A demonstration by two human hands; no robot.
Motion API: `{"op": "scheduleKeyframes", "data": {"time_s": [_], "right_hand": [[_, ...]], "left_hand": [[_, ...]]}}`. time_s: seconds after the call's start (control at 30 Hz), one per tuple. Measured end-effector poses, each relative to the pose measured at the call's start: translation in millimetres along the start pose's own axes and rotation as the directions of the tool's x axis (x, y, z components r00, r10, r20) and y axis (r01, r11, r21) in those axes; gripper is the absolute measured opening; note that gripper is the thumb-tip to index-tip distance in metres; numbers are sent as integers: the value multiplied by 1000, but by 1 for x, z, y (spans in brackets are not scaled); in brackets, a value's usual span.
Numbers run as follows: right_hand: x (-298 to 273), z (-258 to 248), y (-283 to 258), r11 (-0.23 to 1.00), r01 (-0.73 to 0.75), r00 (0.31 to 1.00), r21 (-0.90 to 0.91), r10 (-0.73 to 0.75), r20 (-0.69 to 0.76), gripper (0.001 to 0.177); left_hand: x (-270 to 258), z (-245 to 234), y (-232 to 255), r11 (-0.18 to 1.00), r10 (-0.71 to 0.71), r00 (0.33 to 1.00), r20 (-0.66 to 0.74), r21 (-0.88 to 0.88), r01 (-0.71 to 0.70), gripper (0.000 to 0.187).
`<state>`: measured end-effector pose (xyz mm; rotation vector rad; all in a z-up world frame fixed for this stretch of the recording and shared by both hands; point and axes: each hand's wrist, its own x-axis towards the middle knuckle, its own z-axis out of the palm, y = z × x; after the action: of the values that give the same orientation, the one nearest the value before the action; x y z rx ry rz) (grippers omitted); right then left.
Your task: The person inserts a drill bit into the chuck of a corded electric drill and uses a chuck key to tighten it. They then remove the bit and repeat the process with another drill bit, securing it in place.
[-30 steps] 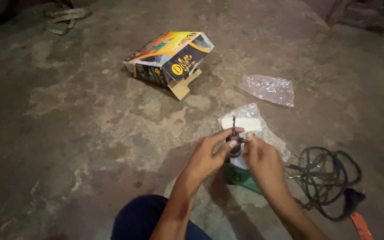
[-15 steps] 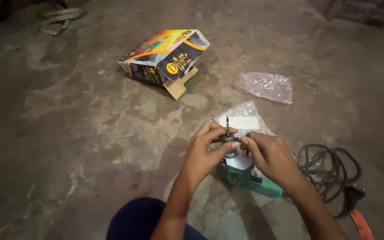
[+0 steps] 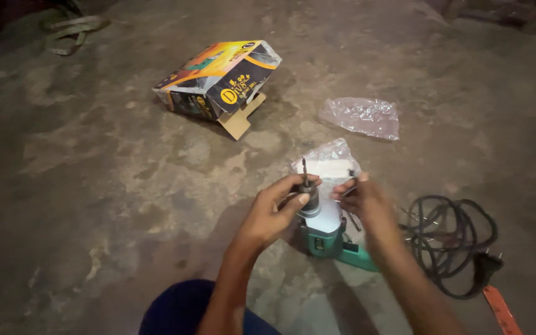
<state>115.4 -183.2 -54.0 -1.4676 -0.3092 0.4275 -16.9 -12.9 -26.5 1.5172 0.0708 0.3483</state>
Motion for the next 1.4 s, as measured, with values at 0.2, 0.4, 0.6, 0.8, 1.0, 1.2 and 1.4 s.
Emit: {"op": "scheduleKeyframes", "data": {"time_s": [0.2,0.4,0.6,0.8,1.0,1.2,1.4], "right_hand": [[-15,42,24,905,167,973,-392,-216,-82,46],[-22,50,24,852,210,940,-480,-311,-141,43],[-26,56,20,840,227,923,-493,-348,-167,42],[-29,56,18,848,236,926,-474,-345,-156,43],[-29,56,18,832,230,923,-504,-351,-158,44],[-29,56,19,835,241,919,-494,-359,-160,44],[-28,55,19,852,229,928,-471,-337,-158,45]], "left_hand": [[-6,3,-1,999,-17,1000,-17,-45,16,36],[-5,-6,-5,997,-12,1000,-27,-81,9,34],[-7,-1,-8,998,12,994,-110,-66,-20,34],[-5,3,-16,998,15,984,-179,-50,-25,31],[-2,9,-13,996,44,962,-269,86,-21,34],[-8,16,7,925,169,927,-334,378,-33,38],[-9,32,13,899,265,870,-417,432,-67,44]]}}
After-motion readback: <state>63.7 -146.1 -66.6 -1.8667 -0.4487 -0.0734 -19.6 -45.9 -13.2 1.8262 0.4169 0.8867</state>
